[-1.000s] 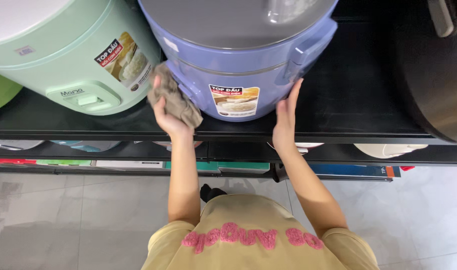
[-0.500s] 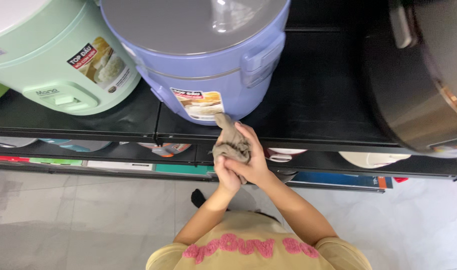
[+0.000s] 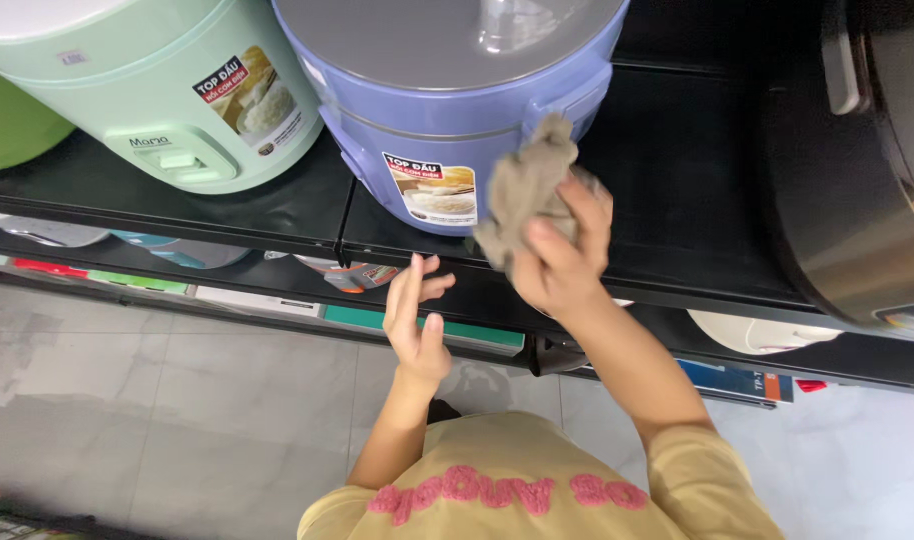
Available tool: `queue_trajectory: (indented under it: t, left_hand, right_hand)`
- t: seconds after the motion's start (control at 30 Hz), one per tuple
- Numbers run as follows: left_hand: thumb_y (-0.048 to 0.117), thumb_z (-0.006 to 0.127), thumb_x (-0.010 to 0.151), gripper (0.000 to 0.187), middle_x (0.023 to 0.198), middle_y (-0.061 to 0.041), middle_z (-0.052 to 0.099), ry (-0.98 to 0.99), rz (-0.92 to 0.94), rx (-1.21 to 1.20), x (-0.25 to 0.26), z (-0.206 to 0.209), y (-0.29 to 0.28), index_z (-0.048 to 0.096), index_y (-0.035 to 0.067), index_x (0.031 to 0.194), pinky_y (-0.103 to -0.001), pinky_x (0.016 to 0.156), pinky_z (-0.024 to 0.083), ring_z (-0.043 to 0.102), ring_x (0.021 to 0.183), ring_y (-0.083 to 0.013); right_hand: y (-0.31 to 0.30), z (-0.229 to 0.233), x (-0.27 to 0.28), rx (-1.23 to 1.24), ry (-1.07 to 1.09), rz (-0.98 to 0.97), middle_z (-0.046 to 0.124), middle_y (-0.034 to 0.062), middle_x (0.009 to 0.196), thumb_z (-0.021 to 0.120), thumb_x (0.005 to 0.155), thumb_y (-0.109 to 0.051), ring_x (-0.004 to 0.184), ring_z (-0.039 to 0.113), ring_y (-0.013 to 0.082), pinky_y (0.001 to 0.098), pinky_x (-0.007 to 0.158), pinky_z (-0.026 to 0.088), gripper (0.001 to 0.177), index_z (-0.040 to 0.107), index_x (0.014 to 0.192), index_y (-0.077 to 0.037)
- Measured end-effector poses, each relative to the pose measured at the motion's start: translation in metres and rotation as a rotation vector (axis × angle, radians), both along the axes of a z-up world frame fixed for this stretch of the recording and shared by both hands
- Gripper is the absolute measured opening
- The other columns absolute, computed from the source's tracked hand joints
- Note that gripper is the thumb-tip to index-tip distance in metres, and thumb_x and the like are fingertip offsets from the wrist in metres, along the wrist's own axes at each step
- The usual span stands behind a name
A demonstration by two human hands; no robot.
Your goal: The person wipes down various rice cookers displayed on store shelves using a cloth, then walks along the aisle while continuing to clean additional cookers on lower shelves with the cloth.
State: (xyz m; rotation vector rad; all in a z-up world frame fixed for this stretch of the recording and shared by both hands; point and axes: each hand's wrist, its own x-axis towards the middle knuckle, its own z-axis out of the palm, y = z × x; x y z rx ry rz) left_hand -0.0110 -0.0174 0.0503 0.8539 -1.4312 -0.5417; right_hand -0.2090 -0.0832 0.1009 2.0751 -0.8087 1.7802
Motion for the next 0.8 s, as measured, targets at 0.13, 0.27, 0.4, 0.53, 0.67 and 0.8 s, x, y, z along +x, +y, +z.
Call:
queue_trajectory:
  t: [0.13, 0.27, 0.4, 0.53, 0.67, 0.8]
  left_hand:
    - [0.033, 0.054, 0.106, 0.063, 0.134, -0.025, 0.063, -0.011, -0.029, 0.045, 0.005, -0.008, 0.0, 0.04, -0.007, 0.154, -0.035, 0.094, 0.058, 0.071, 0.111, -0.0287]
    - [0.025, 0.057, 0.107, 0.062, 0.131, -0.022, 0.066, -0.041, -0.06, 0.012, 0.021, -0.019, -0.008, 0.036, -0.005, 0.158, -0.036, 0.099, 0.057, 0.071, 0.111, -0.0274]
    - [0.025, 0.056, 0.106, 0.067, 0.129, -0.02, 0.067, 0.151, -0.133, 0.114, 0.025, -0.031, -0.021, 0.031, -0.006, 0.16, -0.034, 0.094, 0.056, 0.07, 0.106, -0.0255]
    - [0.021, 0.054, 0.106, 0.065, 0.126, -0.02, 0.068, 0.097, -0.187, 0.104, 0.015, -0.035, -0.027, 0.03, -0.006, 0.16, -0.034, 0.093, 0.055, 0.07, 0.104, -0.0251]
    - [0.015, 0.058, 0.104, 0.061, 0.123, -0.02, 0.07, -0.049, -0.269, -0.008, 0.003, -0.031, -0.026, 0.034, -0.005, 0.157, -0.035, 0.094, 0.055, 0.071, 0.106, -0.0268]
    - [0.007, 0.06, 0.102, 0.062, 0.123, -0.019, 0.07, -0.034, -0.285, 0.03, -0.001, -0.031, -0.028, 0.034, -0.005, 0.157, -0.035, 0.093, 0.056, 0.071, 0.104, -0.0255]
  right_hand:
    - [-0.037, 0.003, 0.043, 0.013, 0.283, -0.418, 0.053, 0.0154, 0.146, 0.069, 0.093, -0.015, 0.138, 0.045, 0.0441, 0.0569, 0.113, 0.037, 0.048, 0.063, 0.14, -0.024]
    - [-0.041, -0.045, 0.053, -0.048, 0.223, -0.612, 0.048, 0.0209, 0.14, 0.064, 0.098, -0.06, 0.13, 0.043, 0.0458, 0.0603, 0.105, 0.037, 0.071, 0.049, 0.15, -0.013]
    - [-0.028, -0.101, 0.04, 0.272, 0.004, -0.562, 0.045, 0.032, 0.141, 0.071, 0.109, -0.038, 0.128, 0.048, 0.0459, 0.0572, 0.107, 0.045, 0.052, 0.046, 0.14, -0.005]
    - [-0.007, -0.113, 0.015, 0.78, -0.207, -0.56, 0.053, 0.0298, 0.133, 0.066, 0.104, -0.027, 0.106, 0.062, 0.0416, 0.0439, 0.08, 0.054, 0.046, 0.05, 0.136, 0.001]
    - [-0.003, -0.071, -0.009, 0.677, -0.36, -0.534, 0.063, 0.0171, 0.115, 0.061, 0.11, -0.019, 0.099, 0.064, 0.0345, 0.0421, 0.088, 0.053, 0.025, 0.06, 0.129, -0.001]
    - [-0.002, -0.031, -0.005, 0.286, -0.409, -0.457, 0.053, 0.0216, 0.128, 0.057, 0.115, -0.014, 0.113, 0.06, 0.0344, 0.0444, 0.097, 0.051, 0.04, 0.046, 0.149, 0.004]
